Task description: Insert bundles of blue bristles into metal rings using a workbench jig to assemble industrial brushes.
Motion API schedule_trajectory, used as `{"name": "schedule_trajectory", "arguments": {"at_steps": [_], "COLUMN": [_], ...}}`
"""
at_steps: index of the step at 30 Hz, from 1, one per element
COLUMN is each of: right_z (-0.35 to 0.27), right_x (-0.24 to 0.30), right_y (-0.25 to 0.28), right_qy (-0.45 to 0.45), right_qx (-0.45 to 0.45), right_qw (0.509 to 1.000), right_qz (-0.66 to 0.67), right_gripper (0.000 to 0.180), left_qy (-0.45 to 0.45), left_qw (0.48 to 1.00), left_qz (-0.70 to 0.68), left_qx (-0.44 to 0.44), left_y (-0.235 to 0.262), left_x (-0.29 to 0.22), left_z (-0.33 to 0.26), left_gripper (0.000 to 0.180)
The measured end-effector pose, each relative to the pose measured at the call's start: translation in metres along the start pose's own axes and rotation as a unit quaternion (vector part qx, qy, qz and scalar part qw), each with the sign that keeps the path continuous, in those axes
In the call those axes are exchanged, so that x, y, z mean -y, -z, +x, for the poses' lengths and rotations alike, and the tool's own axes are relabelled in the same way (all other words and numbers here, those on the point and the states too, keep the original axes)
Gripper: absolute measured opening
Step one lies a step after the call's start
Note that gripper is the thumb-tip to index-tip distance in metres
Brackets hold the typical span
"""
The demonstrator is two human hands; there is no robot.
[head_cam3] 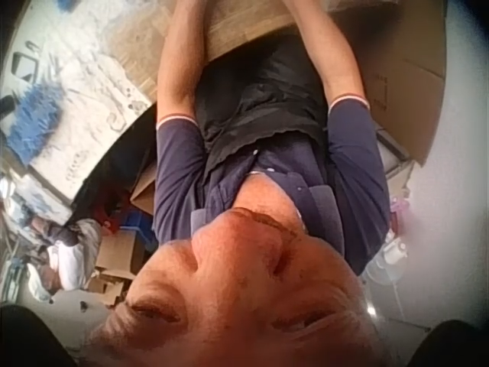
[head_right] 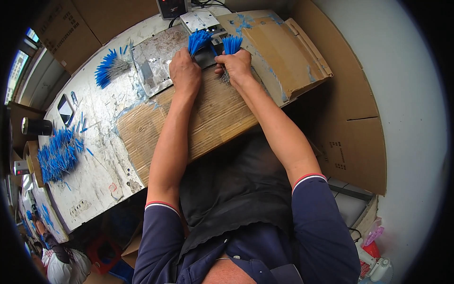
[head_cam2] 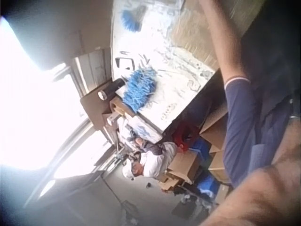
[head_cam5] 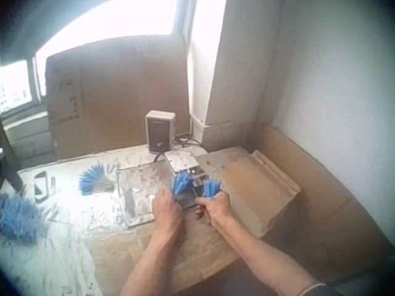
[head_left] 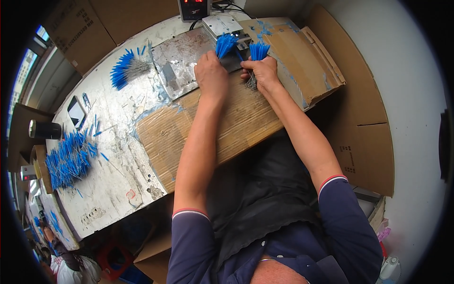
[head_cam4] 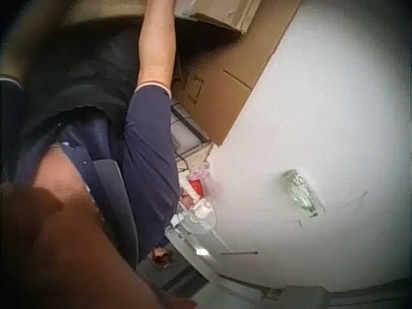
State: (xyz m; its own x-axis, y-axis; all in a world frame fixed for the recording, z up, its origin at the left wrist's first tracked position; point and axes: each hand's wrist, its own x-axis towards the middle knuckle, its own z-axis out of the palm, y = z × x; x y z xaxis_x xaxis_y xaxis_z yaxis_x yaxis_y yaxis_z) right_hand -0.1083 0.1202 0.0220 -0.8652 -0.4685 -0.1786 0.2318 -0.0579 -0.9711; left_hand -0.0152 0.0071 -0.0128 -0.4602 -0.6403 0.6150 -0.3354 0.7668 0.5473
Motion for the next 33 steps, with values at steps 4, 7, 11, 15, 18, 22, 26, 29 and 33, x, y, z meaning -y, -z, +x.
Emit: {"name": "schedule_trajectory", "arguments": {"at_steps": [4,7,11,15,18,22,26,29,33], "right_z": [-0.003,0.002,0.012,0.021,0.022,0.019,0.012,-0.010,-0.110], "right_x": [0.003,0.002,0.002,0.001,-0.001,-0.001,0.006,0.017,0.080], "right_y": [-0.003,-0.005,-0.010,-0.017,-0.022,-0.021,-0.012,-0.007,-0.021], "right_qy": [0.012,0.002,0.006,0.017,0.021,0.025,0.011,0.025,0.009], "right_qx": [-0.002,-0.002,-0.007,-0.040,-0.046,-0.026,-0.021,-0.029,0.172], "right_qw": [1.000,1.000,0.999,0.998,0.996,0.998,1.000,0.997,0.943], "right_qz": [-0.009,-0.018,-0.030,-0.049,-0.070,-0.048,0.003,0.073,0.284], "right_gripper": [0.016,0.014,0.013,0.013,0.013,0.013,0.013,0.010,0.012], "left_qy": [-0.012,-0.005,0.054,0.121,0.093,0.077,0.044,0.041,0.080], "left_qw": [1.000,1.000,0.998,0.990,0.992,0.996,0.998,0.998,0.995], "left_qz": [0.018,0.026,0.019,-0.031,-0.044,-0.014,-0.045,-0.052,-0.036], "left_qx": [0.005,0.004,-0.028,-0.060,-0.072,-0.051,-0.022,0.012,0.050], "left_y": [0.000,0.000,0.000,0.002,0.003,0.003,0.002,0.000,0.009], "left_x": [0.001,0.001,0.003,0.006,0.006,0.007,0.000,-0.003,0.002], "left_z": [0.000,0.000,0.002,0.004,0.006,0.006,0.004,0.004,0.003], "left_gripper": [0.008,0.008,0.005,0.012,0.013,0.013,0.013,0.013,0.007]}}
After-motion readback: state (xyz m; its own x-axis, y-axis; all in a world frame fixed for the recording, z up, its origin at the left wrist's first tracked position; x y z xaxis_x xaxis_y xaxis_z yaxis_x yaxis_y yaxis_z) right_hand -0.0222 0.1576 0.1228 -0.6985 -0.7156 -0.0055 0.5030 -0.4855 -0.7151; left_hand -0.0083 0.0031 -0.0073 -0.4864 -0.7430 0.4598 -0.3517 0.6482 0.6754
